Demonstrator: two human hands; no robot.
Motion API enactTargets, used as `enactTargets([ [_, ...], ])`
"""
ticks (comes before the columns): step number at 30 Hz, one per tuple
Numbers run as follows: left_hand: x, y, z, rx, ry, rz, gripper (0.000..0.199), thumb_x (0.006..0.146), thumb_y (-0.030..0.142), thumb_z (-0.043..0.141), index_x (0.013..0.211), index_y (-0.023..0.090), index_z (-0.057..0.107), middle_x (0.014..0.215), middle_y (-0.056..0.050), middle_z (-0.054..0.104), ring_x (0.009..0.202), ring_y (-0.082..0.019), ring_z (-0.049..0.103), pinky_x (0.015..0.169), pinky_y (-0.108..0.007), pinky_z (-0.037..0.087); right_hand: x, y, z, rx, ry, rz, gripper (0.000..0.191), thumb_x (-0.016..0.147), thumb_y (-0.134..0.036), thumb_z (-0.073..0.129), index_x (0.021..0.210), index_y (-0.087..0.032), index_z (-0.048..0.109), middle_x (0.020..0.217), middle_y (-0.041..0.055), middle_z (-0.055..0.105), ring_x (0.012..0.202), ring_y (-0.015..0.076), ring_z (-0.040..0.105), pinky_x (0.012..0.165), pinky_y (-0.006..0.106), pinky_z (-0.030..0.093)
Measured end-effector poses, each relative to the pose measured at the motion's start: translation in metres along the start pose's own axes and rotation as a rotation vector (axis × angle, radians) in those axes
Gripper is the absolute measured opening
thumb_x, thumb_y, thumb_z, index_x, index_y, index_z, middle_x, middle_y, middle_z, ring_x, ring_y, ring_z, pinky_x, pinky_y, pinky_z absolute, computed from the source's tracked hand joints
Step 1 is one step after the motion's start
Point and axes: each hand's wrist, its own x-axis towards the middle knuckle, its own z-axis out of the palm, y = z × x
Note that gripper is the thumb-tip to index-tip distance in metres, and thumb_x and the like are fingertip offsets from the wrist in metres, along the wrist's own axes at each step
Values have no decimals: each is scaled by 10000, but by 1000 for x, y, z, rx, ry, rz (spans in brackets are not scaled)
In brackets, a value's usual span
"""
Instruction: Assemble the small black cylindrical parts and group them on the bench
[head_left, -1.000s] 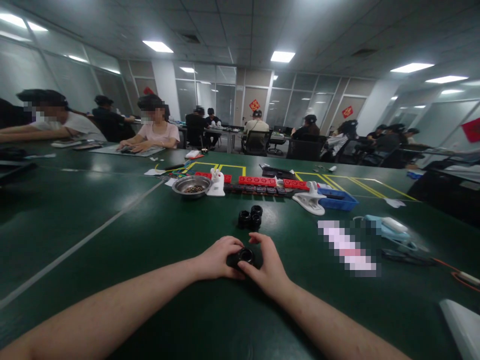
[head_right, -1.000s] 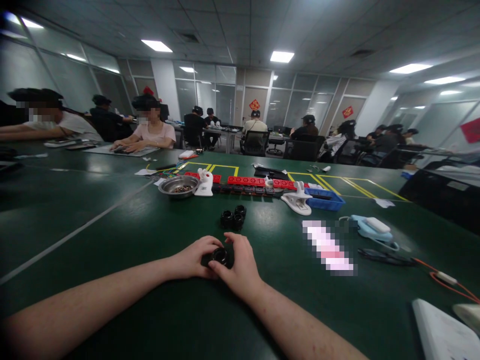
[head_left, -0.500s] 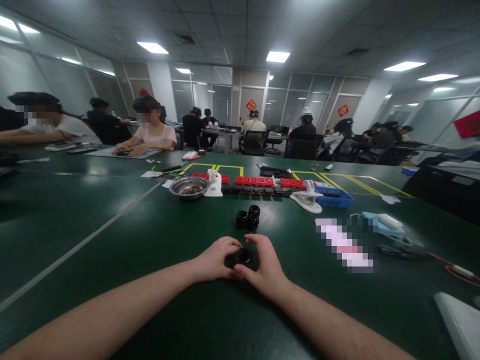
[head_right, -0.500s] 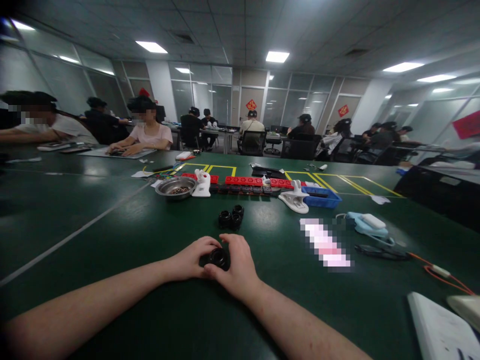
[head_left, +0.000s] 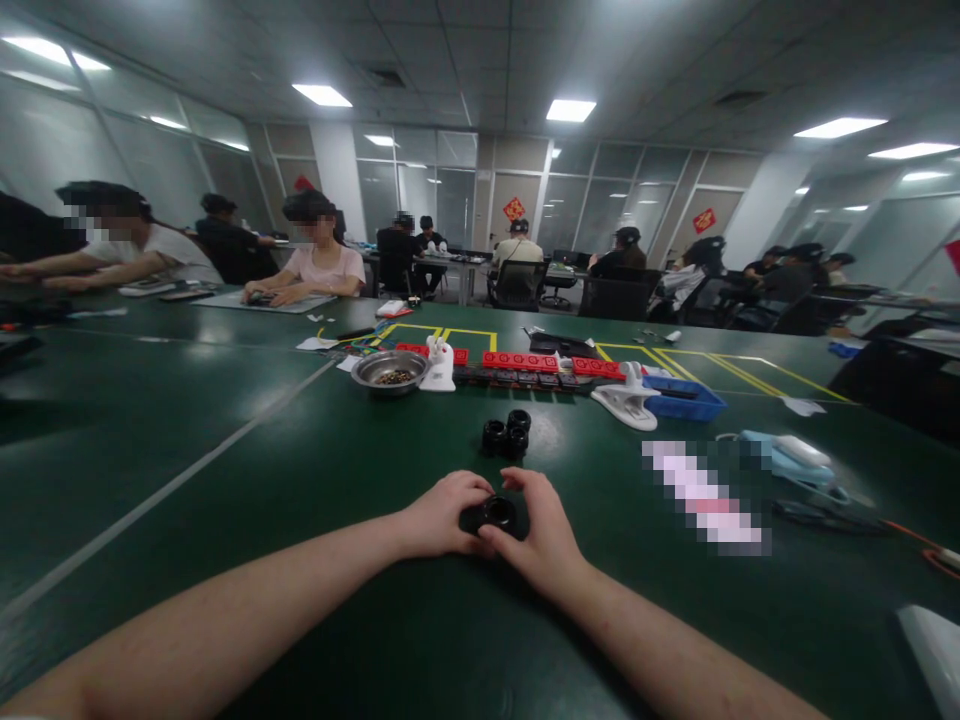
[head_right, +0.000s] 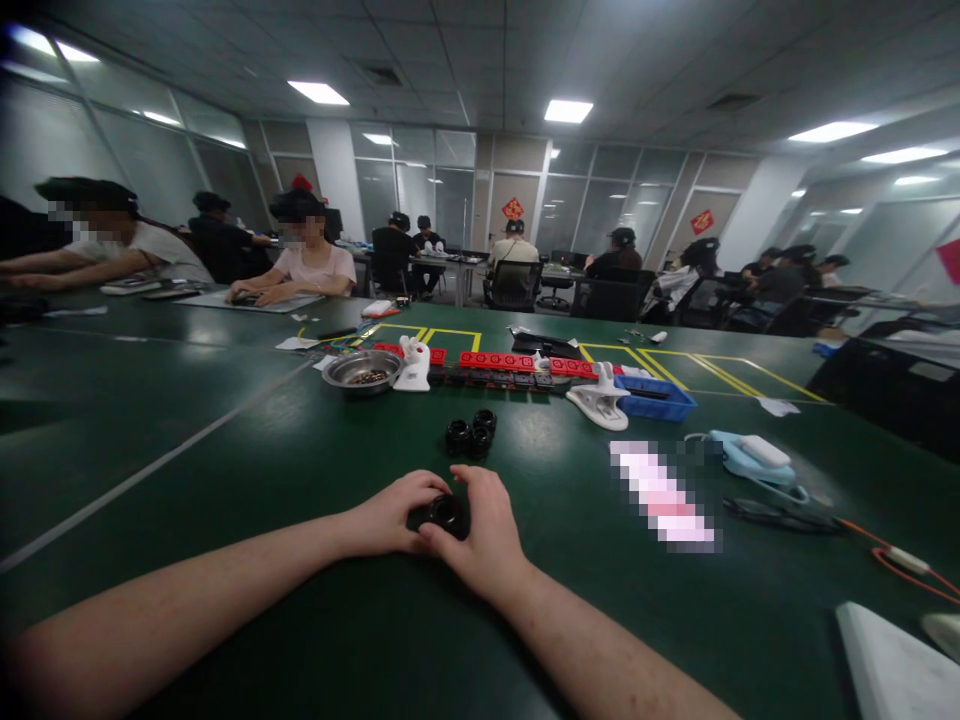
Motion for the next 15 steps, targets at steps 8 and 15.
enactTargets([
  [8, 1, -3, 2, 3, 12, 12, 533, 613, 401, 698, 1084, 206, 543, 1119, -68, 502, 1068, -255, 427, 925, -392, 346, -3, -1, -2, 129, -131, -129, 562, 636, -115, 479, 1179, -193, 355, 1143, 96, 492, 1067, 241, 468, 915, 418, 368],
  [15, 0, -1, 1, -3, 0, 9, 408, 619, 411, 689, 960, 205, 601, 1079, -63, 516, 1036, -253, 449, 903, -389, 361, 0, -1, 0, 0, -10, 14, 498, 661, -244, 600, 1111, -173, 399, 998, 106, 528, 949, 262, 505, 832, 445, 412],
])
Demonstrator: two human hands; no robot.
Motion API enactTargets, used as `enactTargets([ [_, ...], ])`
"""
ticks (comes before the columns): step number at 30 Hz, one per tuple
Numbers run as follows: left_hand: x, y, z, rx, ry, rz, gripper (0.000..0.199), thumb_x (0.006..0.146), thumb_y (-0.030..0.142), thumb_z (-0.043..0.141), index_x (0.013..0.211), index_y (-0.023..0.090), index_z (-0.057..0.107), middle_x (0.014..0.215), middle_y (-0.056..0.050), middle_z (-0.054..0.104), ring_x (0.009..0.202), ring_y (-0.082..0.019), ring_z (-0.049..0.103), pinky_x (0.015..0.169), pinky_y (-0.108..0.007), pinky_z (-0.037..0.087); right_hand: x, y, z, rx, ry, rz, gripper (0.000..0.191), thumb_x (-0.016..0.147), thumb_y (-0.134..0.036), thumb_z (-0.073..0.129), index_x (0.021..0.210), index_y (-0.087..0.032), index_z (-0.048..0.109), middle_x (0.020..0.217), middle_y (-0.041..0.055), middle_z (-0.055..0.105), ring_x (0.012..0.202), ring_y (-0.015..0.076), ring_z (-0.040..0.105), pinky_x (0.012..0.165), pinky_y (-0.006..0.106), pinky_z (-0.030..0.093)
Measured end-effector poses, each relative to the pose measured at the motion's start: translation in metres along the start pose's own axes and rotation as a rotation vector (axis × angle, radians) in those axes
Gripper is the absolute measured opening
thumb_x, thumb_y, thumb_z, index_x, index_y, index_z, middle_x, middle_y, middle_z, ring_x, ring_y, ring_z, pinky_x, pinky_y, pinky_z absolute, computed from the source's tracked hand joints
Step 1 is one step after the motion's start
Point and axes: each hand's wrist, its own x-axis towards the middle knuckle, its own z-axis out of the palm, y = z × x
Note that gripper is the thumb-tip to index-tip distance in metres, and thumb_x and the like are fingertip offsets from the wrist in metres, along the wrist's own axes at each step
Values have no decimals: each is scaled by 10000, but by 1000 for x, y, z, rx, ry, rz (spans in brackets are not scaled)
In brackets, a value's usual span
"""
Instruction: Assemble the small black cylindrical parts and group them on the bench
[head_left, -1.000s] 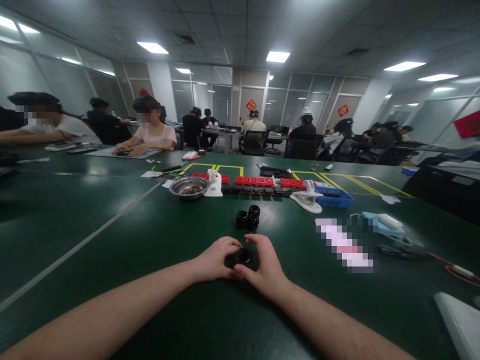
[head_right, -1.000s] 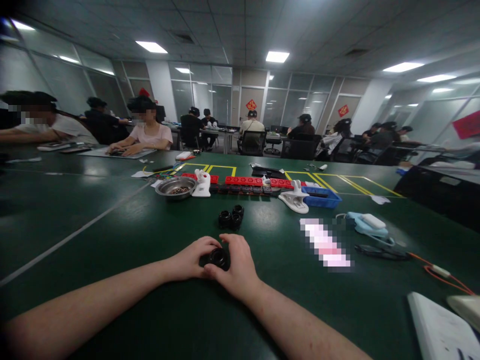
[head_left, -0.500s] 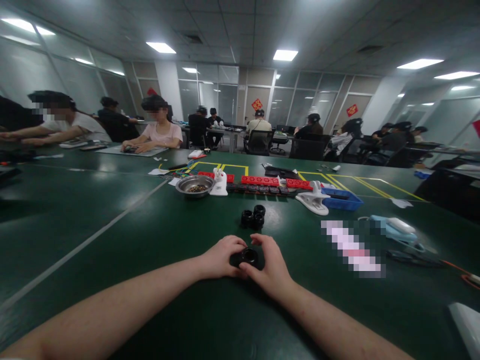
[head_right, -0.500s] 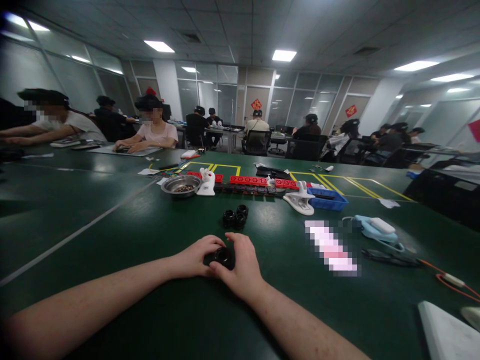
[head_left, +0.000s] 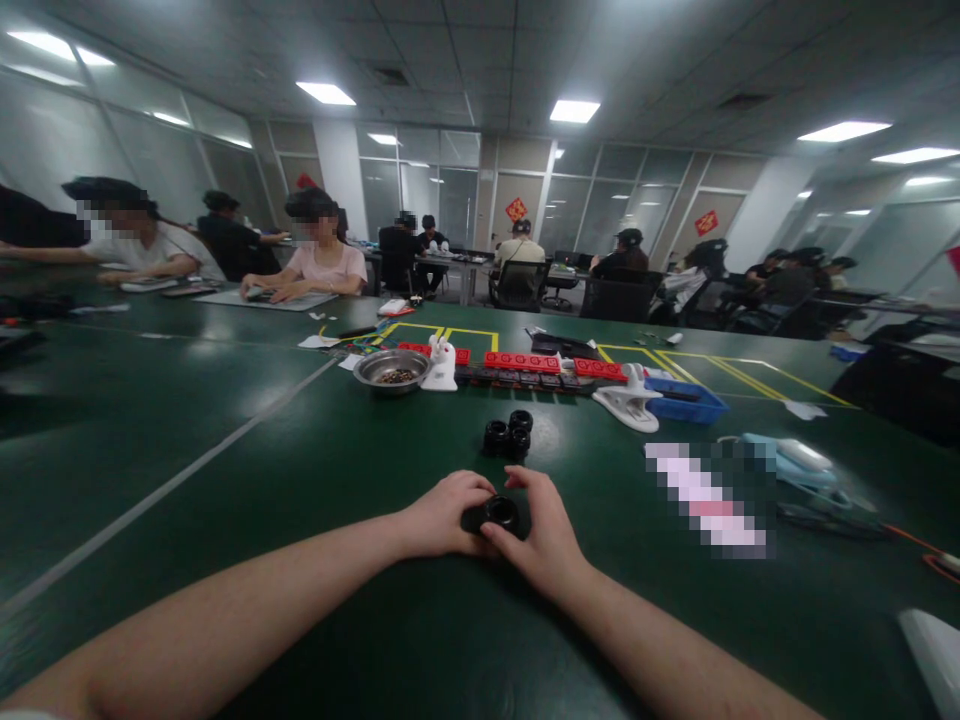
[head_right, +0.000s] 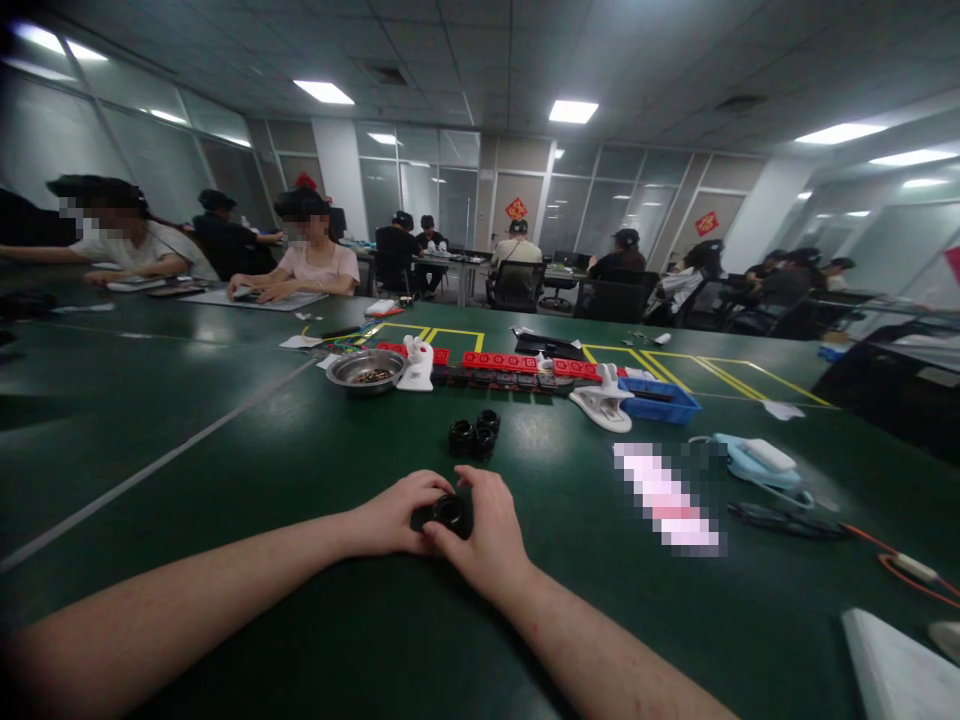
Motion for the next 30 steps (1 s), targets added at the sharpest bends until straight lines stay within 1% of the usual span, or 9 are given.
enactTargets([
  [2, 0, 0, 1, 4, 9, 6, 437, 615, 389, 696, 999, 211, 587, 1085, -59, 515, 1044, -251, 444, 911, -387, 355, 0, 0, 0, 30, -38, -17, 469, 667, -184, 551, 1110, -179, 395, 962, 87, 542, 923, 242, 521, 835, 436, 415],
  [5, 0, -2, 2, 11, 25, 17, 498, 622, 374, 695, 1067, 201, 552, 1111, -66, 509, 1067, -249, 431, 933, -388, 339, -1, 0, -1, 81, -119, -132, 582, 619, -100, 491, 1175, -186, 344, 1106, 94, 502, 1055, 240, 464, 927, 438, 353],
  [7, 0, -2, 2, 13, 26, 11, 485, 616, 380, 700, 1040, 188, 564, 1111, -74, 508, 1066, -252, 432, 934, -386, 340, -3, 1, -1, 78, -133, -159, 631, 622, -113, 501, 1217, -182, 302, 1190, 108, 453, 1133, 255, 404, 967, 457, 307],
  [10, 0, 0, 0, 14, 7, -6, 439, 619, 410, 693, 984, 191, 587, 1101, -74, 509, 1064, -262, 432, 925, -395, 349, -3, 2, -1, 30, -66, -103, 606, 683, -208, 552, 1230, -173, 295, 1224, 128, 425, 1154, 278, 381, 964, 482, 299],
  [14, -1, 4, -4, 12, -9, -17, 420, 637, 431, 674, 976, 197, 591, 1094, -72, 511, 1054, -263, 438, 913, -403, 356, -1, 2, 2, -12, -4, -20, 589, 658, -277, 629, 1174, -169, 368, 1104, 123, 493, 1044, 278, 460, 885, 464, 376],
  [18, 0, 4, -2, 0, -1, -4, 395, 625, 381, 691, 971, 215, 596, 1085, -56, 516, 1044, -254, 446, 915, -394, 352, 0, 3, 3, 23, -57, 45, 506, 647, -232, 620, 1110, -187, 421, 938, 69, 549, 898, 238, 529, 816, 429, 426],
  [24, 0, 4, 2, 36, 69, -23, 479, 573, 413, 715, 969, 178, 585, 1027, -65, 543, 995, -253, 466, 891, -384, 364, -1, 3, 1, 127, -120, -73, 543, 653, -126, 537, 1167, -186, 373, 1140, 92, 490, 1054, 226, 473, 917, 404, 372],
  [28, 0, 5, 1, 48, 99, -44, 585, 499, 466, 743, 977, 176, 573, 1038, -63, 548, 973, -256, 478, 893, -402, 346, 0, 3, 3, 51, -60, 10, 499, 649, -223, 620, 1105, -180, 424, 1020, 91, 531, 960, 244, 508, 848, 430, 408],
  [30, 0, 4, 0, 29, 72, -31, 585, 543, 450, 726, 1045, 206, 552, 1112, -57, 529, 1034, -258, 458, 933, -416, 301, 0, 4, 4, 64, -56, 28, 462, 656, -214, 607, 1084, -190, 432, 980, 75, 544, 925, 233, 525, 831, 422, 420],
])
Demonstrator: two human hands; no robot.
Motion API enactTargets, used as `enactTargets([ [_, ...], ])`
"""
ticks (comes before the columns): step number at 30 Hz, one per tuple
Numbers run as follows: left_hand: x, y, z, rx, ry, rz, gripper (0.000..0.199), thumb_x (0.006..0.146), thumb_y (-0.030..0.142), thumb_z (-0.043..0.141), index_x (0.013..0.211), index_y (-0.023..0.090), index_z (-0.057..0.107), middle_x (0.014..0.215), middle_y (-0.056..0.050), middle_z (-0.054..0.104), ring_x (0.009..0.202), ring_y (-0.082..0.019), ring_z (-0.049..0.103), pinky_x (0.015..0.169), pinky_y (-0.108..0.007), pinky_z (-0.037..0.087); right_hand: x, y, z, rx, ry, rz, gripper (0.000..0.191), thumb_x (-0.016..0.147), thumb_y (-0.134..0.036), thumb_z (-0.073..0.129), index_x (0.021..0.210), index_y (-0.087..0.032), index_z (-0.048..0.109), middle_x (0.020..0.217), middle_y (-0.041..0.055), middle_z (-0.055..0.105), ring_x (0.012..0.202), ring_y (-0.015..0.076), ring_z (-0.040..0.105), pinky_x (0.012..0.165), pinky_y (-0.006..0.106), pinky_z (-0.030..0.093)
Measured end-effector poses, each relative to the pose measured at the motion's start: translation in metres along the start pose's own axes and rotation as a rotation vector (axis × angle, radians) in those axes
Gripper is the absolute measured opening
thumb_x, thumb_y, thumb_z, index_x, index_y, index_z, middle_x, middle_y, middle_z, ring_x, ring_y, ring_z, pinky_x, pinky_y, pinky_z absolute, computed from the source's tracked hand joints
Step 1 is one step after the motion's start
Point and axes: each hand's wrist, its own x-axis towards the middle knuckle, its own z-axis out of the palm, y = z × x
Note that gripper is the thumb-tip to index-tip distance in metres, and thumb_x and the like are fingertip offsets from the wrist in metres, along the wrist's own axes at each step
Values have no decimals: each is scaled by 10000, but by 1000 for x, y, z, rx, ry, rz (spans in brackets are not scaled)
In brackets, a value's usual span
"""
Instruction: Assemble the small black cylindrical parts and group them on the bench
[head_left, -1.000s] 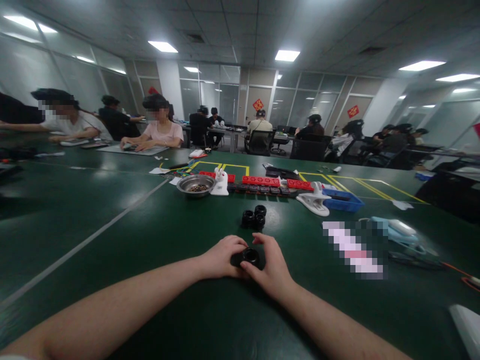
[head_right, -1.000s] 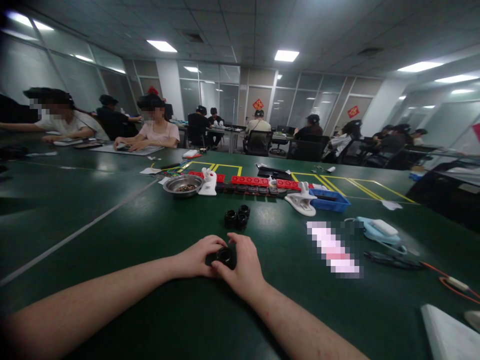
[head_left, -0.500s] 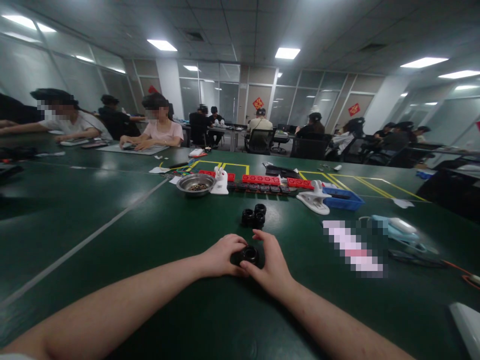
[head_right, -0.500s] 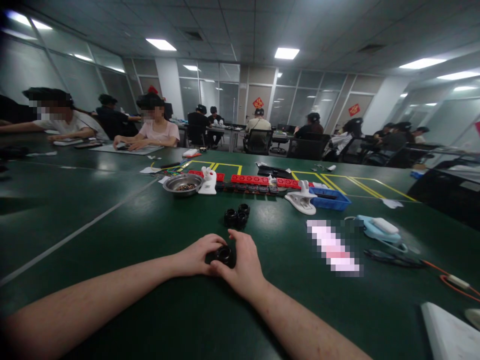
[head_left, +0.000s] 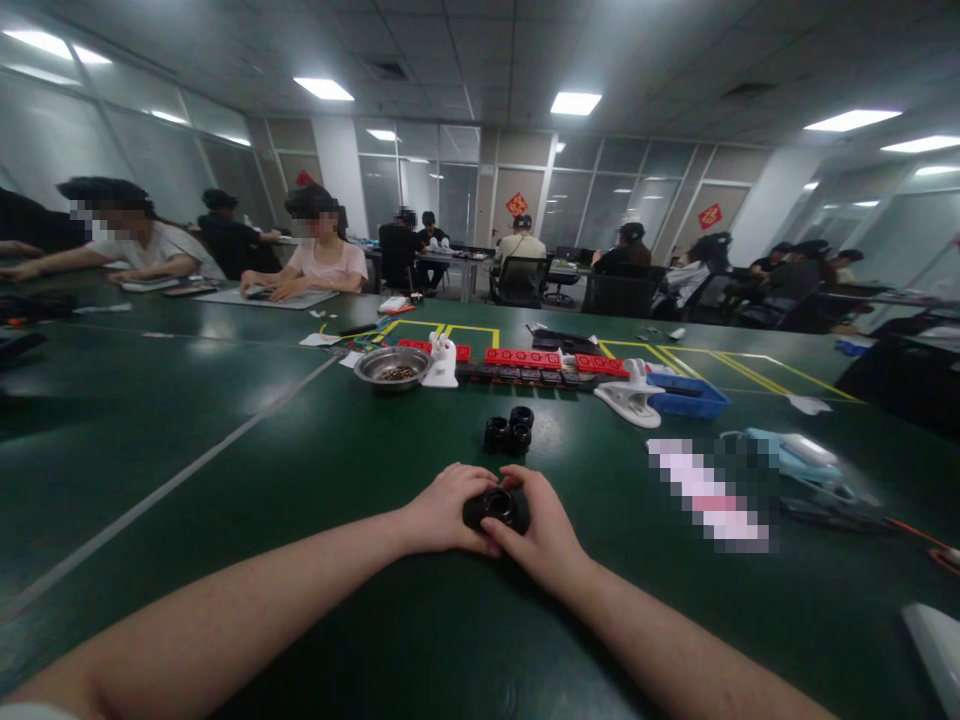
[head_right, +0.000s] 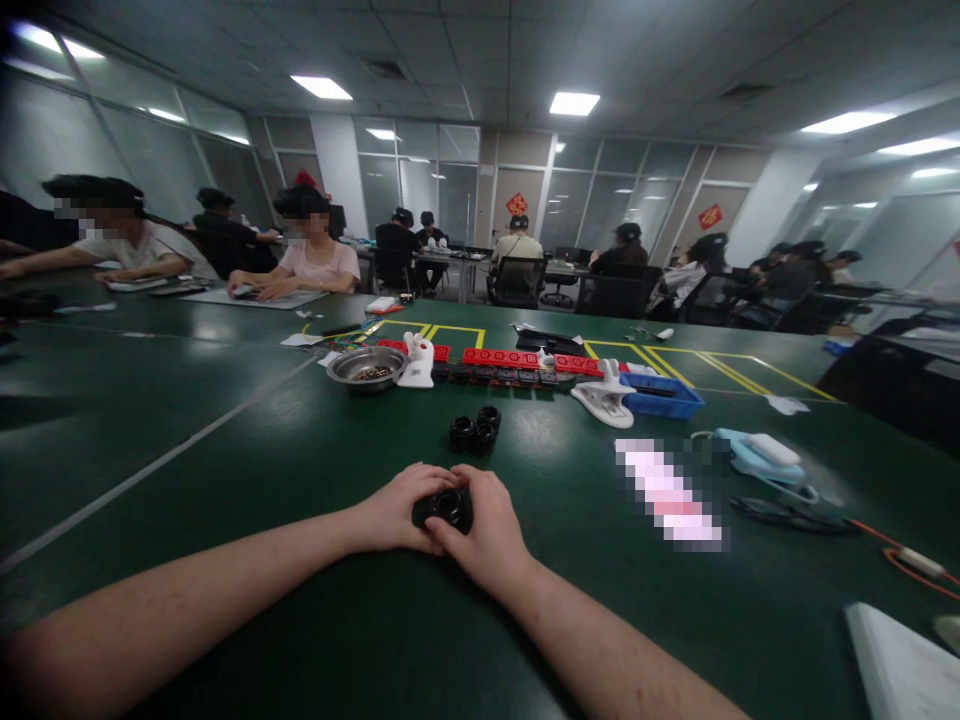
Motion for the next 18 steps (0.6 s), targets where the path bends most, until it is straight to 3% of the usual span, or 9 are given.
enactTargets([
  [4, 1, -5, -1, -22, -45, 24, 449, 624, 396, 693, 1022, 225, 577, 1125, -44, 533, 1066, -249, 445, 955, -413, 273, -1, 0, -2, 83, -55, -71, 499, 662, -124, 520, 1139, -199, 393, 1082, 79, 527, 1010, 218, 509, 894, 406, 391],
  [8, 1, -5, 0, -17, -15, -5, 463, 595, 407, 710, 988, 195, 588, 1070, -62, 538, 1018, -247, 463, 911, -392, 338, -2, -1, -4, 38, -31, -98, 531, 682, -205, 572, 1174, -193, 374, 1150, 100, 488, 1070, 246, 466, 910, 427, 375],
  [13, 1, -2, 0, 16, -19, -5, 447, 609, 437, 692, 966, 187, 594, 1032, -59, 539, 968, -238, 476, 875, -379, 366, 0, 2, 0, -67, 71, -7, 529, 639, -272, 651, 1103, -167, 421, 1008, 98, 527, 959, 258, 500, 840, 445, 410],
  [16, 1, -2, -1, 21, -22, 4, 481, 600, 428, 703, 1001, 194, 581, 1037, -56, 536, 968, -239, 469, 874, -380, 362, -1, 2, 0, -31, 44, -15, 450, 663, -210, 600, 1078, -182, 427, 937, 70, 547, 907, 236, 523, 827, 433, 421],
  [18, 0, -3, 0, 16, -21, 11, 524, 602, 432, 701, 1048, 198, 558, 1055, -58, 530, 984, -241, 459, 885, -383, 354, -2, 1, -2, 32, -1, -81, 464, 677, -144, 530, 1118, -194, 397, 1007, 72, 538, 967, 223, 511, 875, 417, 402],
])
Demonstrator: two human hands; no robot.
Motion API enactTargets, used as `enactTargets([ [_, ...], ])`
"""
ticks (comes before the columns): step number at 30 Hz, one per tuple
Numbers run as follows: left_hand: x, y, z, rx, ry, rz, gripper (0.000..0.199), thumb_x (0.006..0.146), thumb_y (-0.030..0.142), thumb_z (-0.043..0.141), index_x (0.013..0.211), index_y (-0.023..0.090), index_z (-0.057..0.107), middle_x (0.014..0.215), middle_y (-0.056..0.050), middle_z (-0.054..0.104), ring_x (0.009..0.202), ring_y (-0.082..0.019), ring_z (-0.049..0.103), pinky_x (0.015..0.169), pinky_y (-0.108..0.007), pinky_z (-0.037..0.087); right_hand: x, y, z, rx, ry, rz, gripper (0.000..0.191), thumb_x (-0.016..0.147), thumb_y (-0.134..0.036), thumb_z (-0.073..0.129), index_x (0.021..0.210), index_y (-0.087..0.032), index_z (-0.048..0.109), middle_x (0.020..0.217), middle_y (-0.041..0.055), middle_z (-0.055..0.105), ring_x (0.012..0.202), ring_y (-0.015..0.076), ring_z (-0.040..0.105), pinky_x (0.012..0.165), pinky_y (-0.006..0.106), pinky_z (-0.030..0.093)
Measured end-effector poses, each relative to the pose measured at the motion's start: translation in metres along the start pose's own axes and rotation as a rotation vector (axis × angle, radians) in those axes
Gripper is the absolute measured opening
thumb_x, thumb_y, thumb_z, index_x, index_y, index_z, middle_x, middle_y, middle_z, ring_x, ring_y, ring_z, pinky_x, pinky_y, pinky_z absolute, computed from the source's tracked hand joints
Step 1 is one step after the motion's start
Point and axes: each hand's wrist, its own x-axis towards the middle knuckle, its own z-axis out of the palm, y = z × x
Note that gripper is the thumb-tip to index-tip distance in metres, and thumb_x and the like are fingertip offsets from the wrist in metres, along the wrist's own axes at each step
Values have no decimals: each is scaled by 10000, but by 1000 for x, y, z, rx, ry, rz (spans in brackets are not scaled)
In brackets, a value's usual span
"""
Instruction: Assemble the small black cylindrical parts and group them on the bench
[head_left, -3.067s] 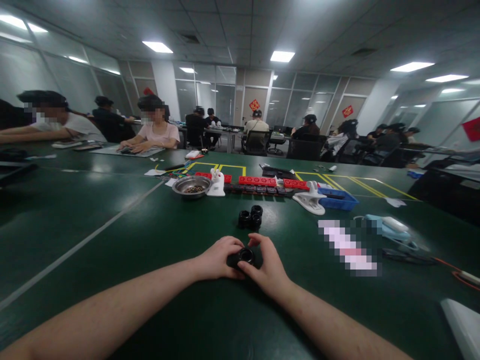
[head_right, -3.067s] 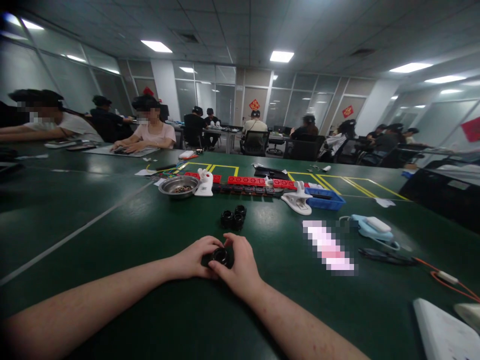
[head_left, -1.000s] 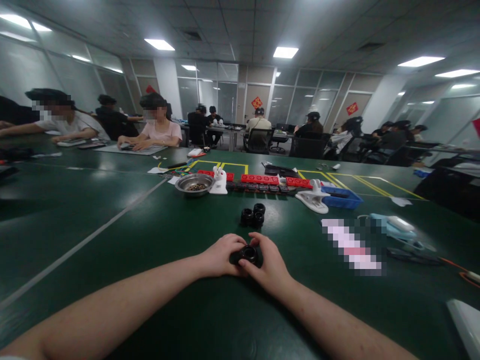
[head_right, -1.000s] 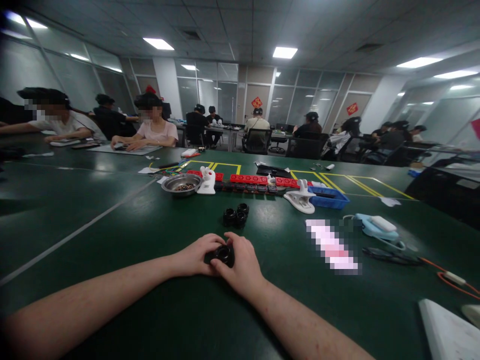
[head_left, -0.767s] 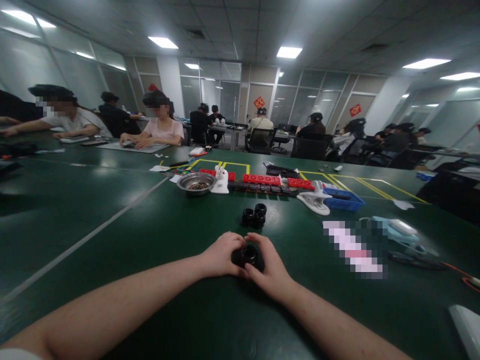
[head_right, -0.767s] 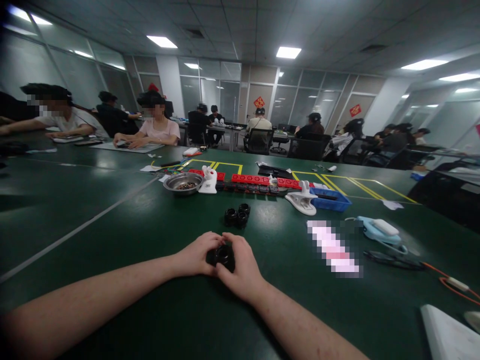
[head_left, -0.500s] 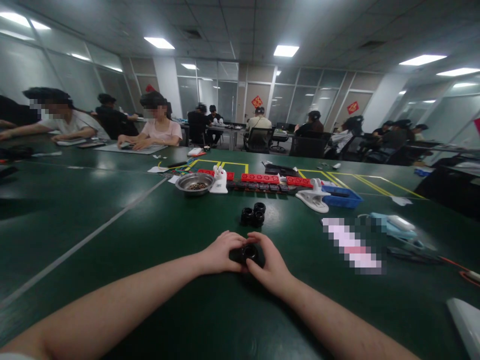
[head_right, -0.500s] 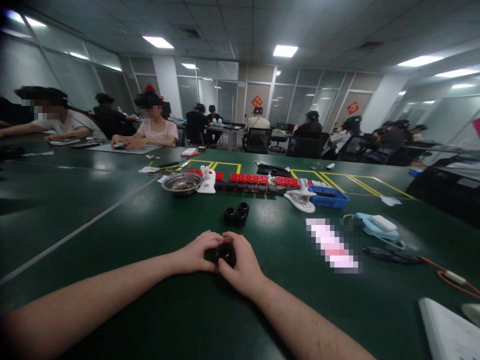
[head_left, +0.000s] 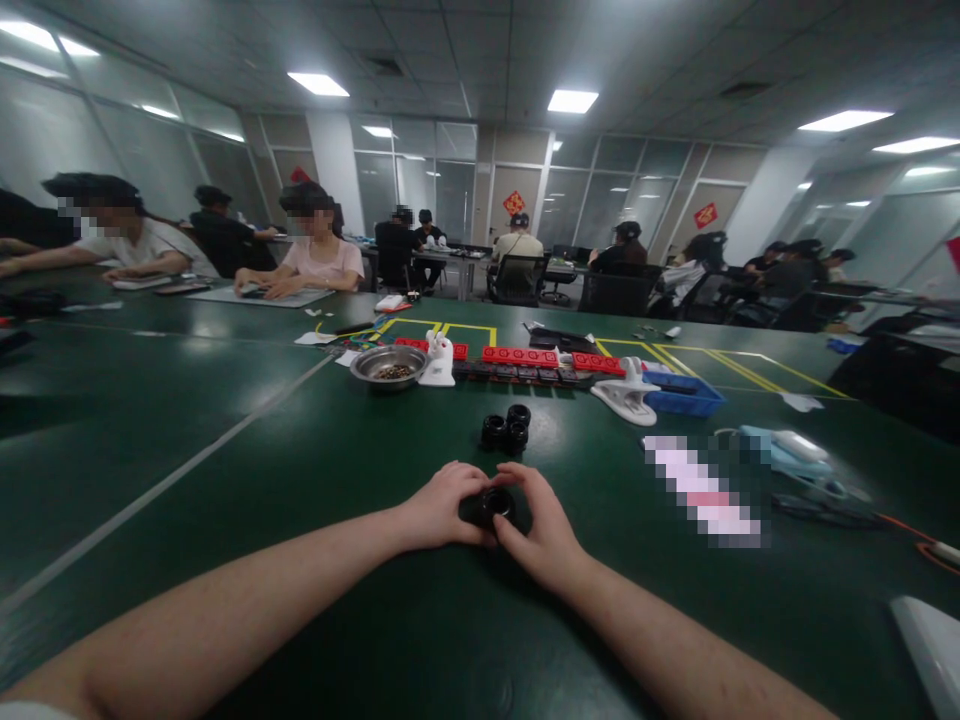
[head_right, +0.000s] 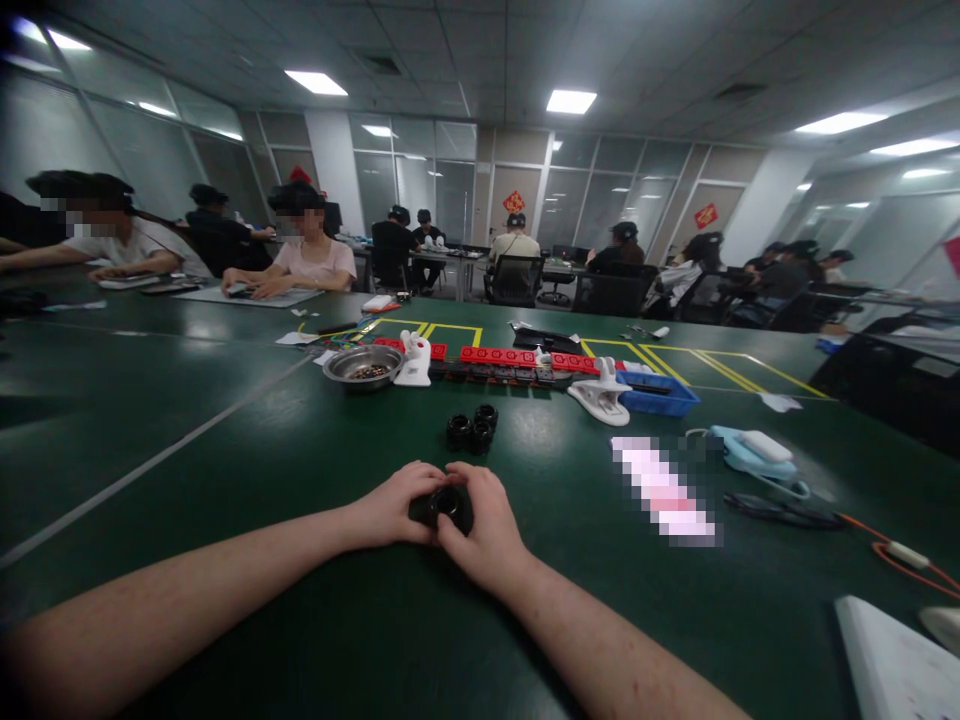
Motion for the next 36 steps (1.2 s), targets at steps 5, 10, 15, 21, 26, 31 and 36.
enactTargets([
  [5, 0, -2, 2, 8, 14, 18, 489, 605, 457, 692, 997, 187, 578, 1050, -64, 528, 979, -243, 462, 885, -376, 353, 1, -2, -2, -4, 22, -32, 505, 688, -168, 538, 1162, -186, 364, 1135, 104, 474, 1079, 241, 445, 930, 425, 360],
  [10, 0, -3, 3, 34, 16, 20, 470, 597, 466, 694, 965, 191, 592, 1024, -57, 531, 949, -237, 472, 860, -367, 366, 3, 1, 2, -83, 104, 72, 489, 651, -259, 624, 1086, -168, 420, 981, 96, 523, 940, 253, 504, 834, 443, 415],
  [15, -1, -4, 4, 25, 21, 24, 524, 611, 462, 685, 1046, 202, 555, 1051, -55, 528, 985, -237, 456, 879, -371, 355, 1, 0, -1, 67, -20, -27, 471, 688, -151, 474, 1149, -179, 380, 1057, 89, 531, 1002, 223, 508, 896, 411, 396],
  [21, 0, -3, 3, 45, 13, 18, 489, 592, 469, 696, 973, 184, 588, 1051, -66, 532, 976, -242, 467, 886, -372, 350, 1, 0, -3, 5, 13, -13, 496, 719, -211, 518, 1188, -177, 359, 1174, 118, 463, 1117, 259, 424, 946, 442, 341],
  [26, 0, -1, 1, 39, 5, 1, 460, 599, 457, 694, 962, 194, 590, 1043, -58, 527, 967, -241, 467, 874, -376, 360, 3, 2, 1, -45, 77, 67, 513, 670, -277, 616, 1127, -183, 403, 1027, 100, 521, 984, 263, 495, 862, 442, 399],
  [31, -1, -1, 1, 25, -5, 10, 507, 616, 459, 684, 1036, 203, 562, 1063, -59, 523, 998, -242, 450, 880, -377, 358, 0, 1, 0, 70, 10, 11, 471, 692, -155, 493, 1147, -202, 381, 1017, 78, 549, 971, 228, 523, 877, 422, 398],
  [36, 0, -1, 1, 42, 11, 18, 507, 603, 474, 690, 1000, 181, 576, 1061, -69, 531, 988, -242, 461, 892, -382, 348, 0, 0, -3, 85, 0, -74, 499, 711, -150, 457, 1197, -191, 348, 1175, 102, 471, 1109, 236, 436, 948, 426, 340],
])
